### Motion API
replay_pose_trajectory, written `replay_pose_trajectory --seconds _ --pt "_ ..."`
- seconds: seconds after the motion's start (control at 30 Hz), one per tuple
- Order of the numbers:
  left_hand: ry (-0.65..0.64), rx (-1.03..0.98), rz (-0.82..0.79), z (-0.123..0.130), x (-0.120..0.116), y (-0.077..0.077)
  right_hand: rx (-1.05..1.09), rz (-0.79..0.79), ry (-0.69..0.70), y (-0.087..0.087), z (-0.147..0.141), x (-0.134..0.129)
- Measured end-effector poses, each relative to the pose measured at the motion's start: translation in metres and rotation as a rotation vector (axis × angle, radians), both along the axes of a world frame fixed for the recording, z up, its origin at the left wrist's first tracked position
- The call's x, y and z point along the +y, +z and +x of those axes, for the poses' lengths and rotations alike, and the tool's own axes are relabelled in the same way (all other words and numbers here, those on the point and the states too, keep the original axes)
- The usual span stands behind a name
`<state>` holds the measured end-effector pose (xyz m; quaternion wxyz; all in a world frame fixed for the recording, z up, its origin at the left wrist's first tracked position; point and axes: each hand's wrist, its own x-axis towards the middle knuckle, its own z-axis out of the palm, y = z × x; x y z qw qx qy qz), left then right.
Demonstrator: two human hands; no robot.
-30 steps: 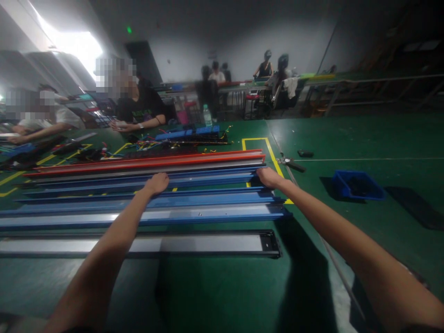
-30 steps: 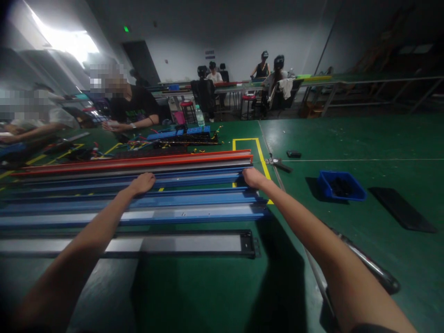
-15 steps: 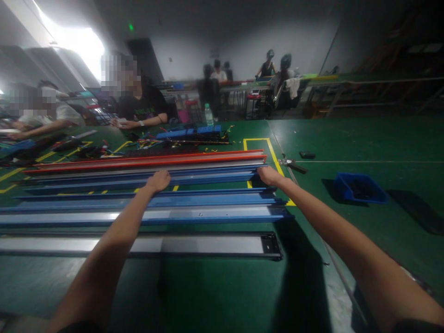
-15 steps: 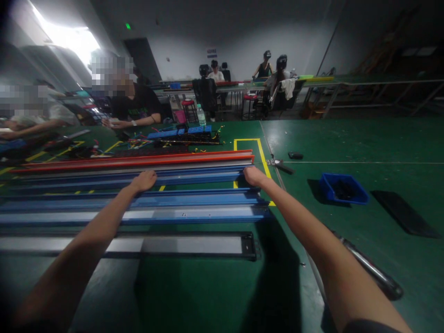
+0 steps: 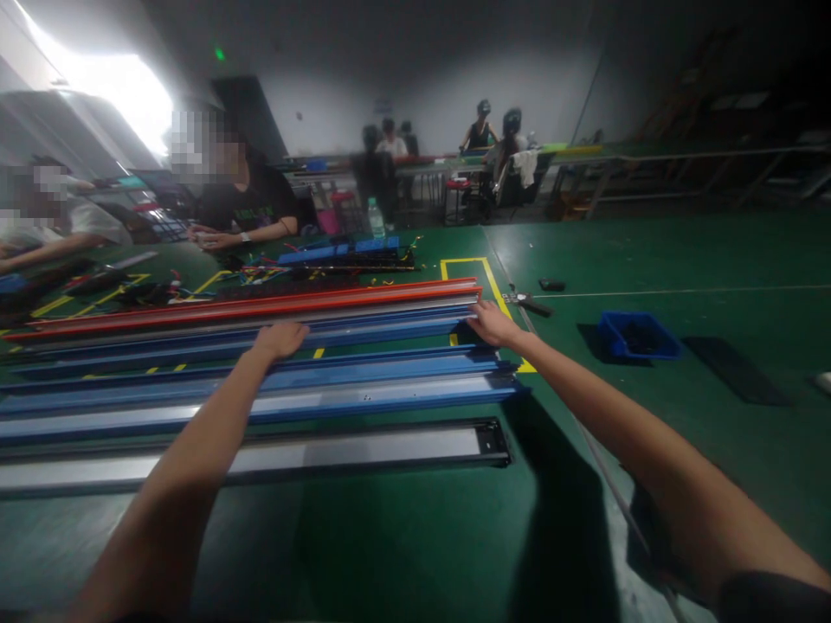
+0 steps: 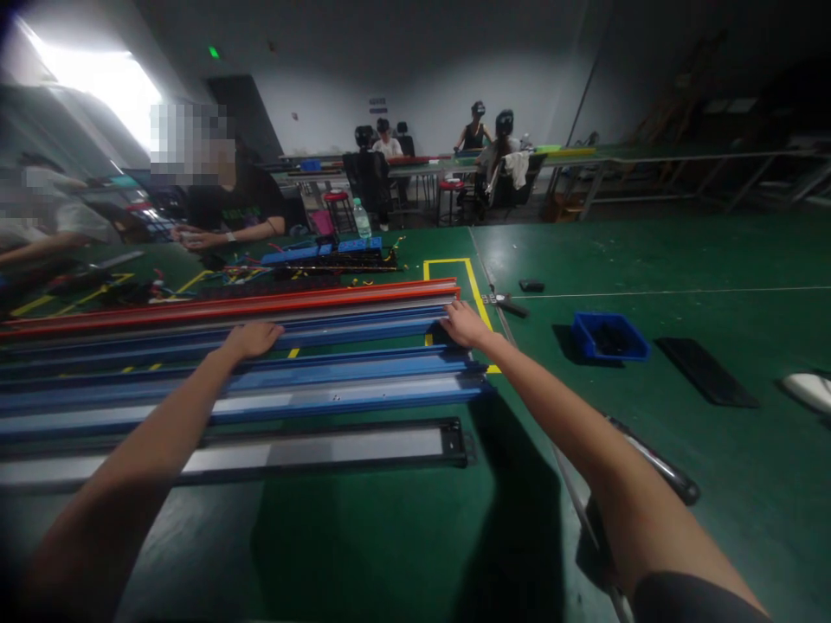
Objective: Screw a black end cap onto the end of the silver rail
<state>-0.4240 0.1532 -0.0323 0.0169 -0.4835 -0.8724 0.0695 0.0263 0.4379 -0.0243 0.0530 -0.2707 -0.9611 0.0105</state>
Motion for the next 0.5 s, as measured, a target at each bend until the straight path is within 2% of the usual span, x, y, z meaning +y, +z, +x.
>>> replay_pose_trajectory --seconds 0.13,0.3,0.5 --pt "-0.108 0.019 0.010 0.003 -0.020 0.010 -0.026 -0.040 0.099 0.007 0.025 -0.015" --pt "-0.295 -0.106 -0.026 0.006 -0.051 0.011 -0.123 -0.110 0.175 0.003 0.038 -0.021" --pt "-0.309 -0.148 -0.047 0.007 -0.066 0.006 -0.146 -0.111 0.155 -0.003 0.036 -0.021"
